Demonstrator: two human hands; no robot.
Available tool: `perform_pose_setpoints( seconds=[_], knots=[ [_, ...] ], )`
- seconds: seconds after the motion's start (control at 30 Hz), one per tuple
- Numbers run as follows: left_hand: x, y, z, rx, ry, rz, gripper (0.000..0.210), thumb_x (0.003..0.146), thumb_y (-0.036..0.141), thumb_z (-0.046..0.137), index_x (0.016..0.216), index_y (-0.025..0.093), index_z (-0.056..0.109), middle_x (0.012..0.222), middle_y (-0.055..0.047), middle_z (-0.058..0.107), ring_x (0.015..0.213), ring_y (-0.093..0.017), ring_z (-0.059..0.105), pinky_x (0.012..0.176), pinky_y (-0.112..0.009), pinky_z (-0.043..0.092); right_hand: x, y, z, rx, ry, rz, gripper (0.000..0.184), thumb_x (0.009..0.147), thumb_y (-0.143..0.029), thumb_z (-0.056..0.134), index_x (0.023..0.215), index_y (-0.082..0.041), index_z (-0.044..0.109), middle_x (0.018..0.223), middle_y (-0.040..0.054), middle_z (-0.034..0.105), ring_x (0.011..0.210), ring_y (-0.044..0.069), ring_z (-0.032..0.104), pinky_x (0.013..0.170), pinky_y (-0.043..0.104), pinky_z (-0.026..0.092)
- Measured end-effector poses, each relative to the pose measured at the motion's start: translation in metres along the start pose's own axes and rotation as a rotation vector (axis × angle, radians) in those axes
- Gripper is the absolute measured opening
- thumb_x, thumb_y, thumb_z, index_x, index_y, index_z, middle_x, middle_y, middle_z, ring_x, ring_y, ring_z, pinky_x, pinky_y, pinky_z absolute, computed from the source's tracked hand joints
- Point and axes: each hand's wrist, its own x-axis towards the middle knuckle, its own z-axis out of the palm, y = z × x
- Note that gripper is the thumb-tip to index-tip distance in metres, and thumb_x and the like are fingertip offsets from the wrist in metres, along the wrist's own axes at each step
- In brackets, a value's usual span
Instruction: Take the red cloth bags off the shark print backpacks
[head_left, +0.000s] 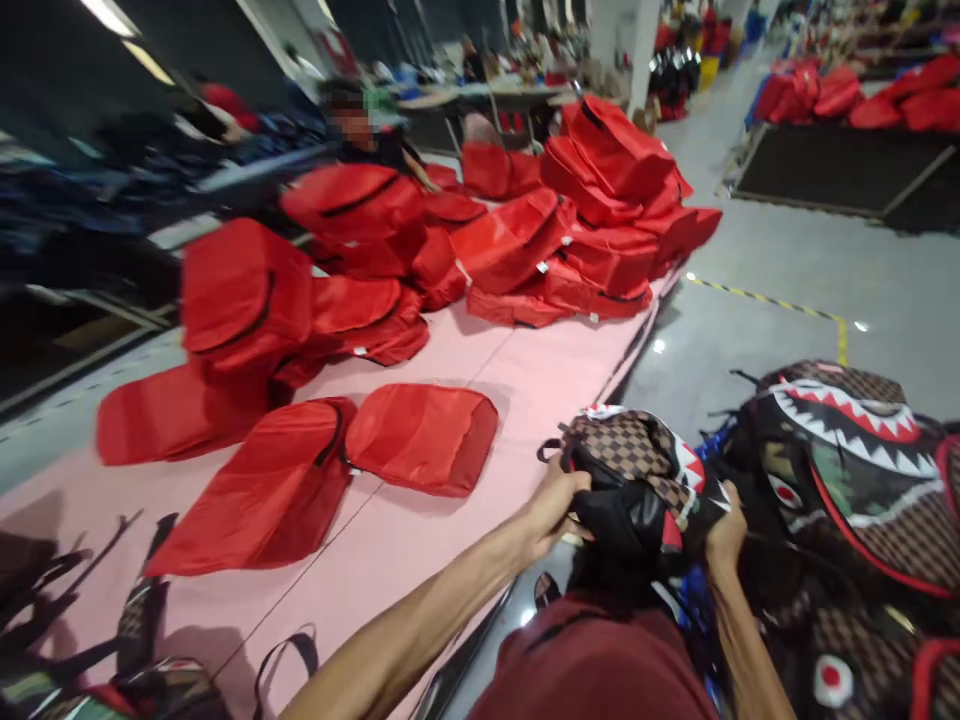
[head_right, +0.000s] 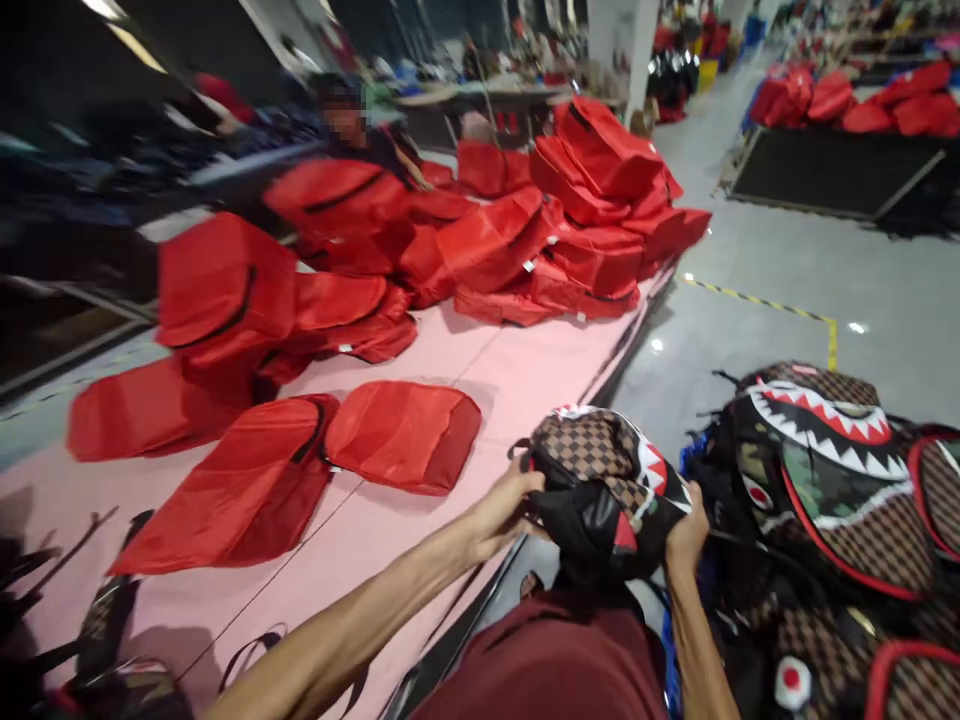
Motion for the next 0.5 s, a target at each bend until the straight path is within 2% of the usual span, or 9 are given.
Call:
perform_pose_setpoints(
  seconds=[0.03,0.1,0.17,0.23,0.37,0.5],
  knots=[
    [0.002,-0.006,-0.007,-0.015,0.037,-0.013,0.083,0.064,0.019,0.070,0.146,0.024,0.057,0.084,0.002,0.068,0.064,-0.019,0.063,0.070,-0.046,0.067,-0.004,-0.001,0.009,-0.089,-0.042,-0.037,0.068,0.106,-0.050,0.034,0.135,-0.008,0.078,0.108,0.0216,0.081,0.101,0.036,0.077,0.087,0.043,0.061],
    [0.013,-0.021,-0.020,-0.023,0.152,-0.093,0.071,0.060,0.013,0.064,0.131,0.020,0.064,0.072,0.004,0.063,0.059,-0.016,0.056,0.069,-0.039,0.064,-0.010,0.004,0.033,-0.268,-0.146,-0.023,0.052,0.106,-0.035,0.040,0.129,-0.007,0.078,0.110,0.0231,0.081,0.100,0.033,0.074,0.088,0.039,0.056],
    [0.031,-0.039,-0.028,-0.008,0.249,-0.186,0.053,0.056,0.011,0.062,0.109,0.018,0.065,0.062,0.005,0.055,0.056,-0.015,0.051,0.067,-0.035,0.061,-0.009,0.012,0.055,-0.347,-0.208,0.015,0.048,0.109,-0.030,0.039,0.127,-0.011,0.080,0.117,0.0226,0.081,0.104,0.031,0.073,0.093,0.037,0.052],
    [0.049,-0.053,-0.030,0.011,0.275,-0.240,0.036,0.057,0.010,0.062,0.092,0.019,0.060,0.057,0.004,0.051,0.056,-0.017,0.051,0.066,-0.035,0.060,-0.003,0.021,0.066,-0.358,-0.225,0.039,0.054,0.114,-0.033,0.033,0.128,-0.015,0.081,0.125,0.0214,0.080,0.111,0.030,0.072,0.098,0.036,0.049],
    [0.063,-0.055,-0.024,0.027,0.247,-0.270,0.025,0.058,0.011,0.061,0.076,0.024,0.049,0.053,0.002,0.047,0.056,-0.019,0.049,0.062,-0.036,0.059,0.009,0.032,0.056,-0.314,-0.219,0.034,0.060,0.116,-0.039,0.028,0.131,-0.018,0.082,0.133,0.0179,0.080,0.118,0.030,0.071,0.099,0.035,0.047],
    [0.045,-0.039,-0.028,0.000,0.233,-0.204,0.029,0.056,0.010,0.061,0.076,0.024,0.046,0.054,0.005,0.042,0.054,-0.015,0.043,0.062,-0.032,0.057,0.004,0.042,0.039,-0.262,-0.164,0.062,0.067,0.113,-0.047,0.027,0.119,-0.013,0.084,0.124,0.0229,0.082,0.110,0.033,0.072,0.091,0.036,0.049]
  ],
)
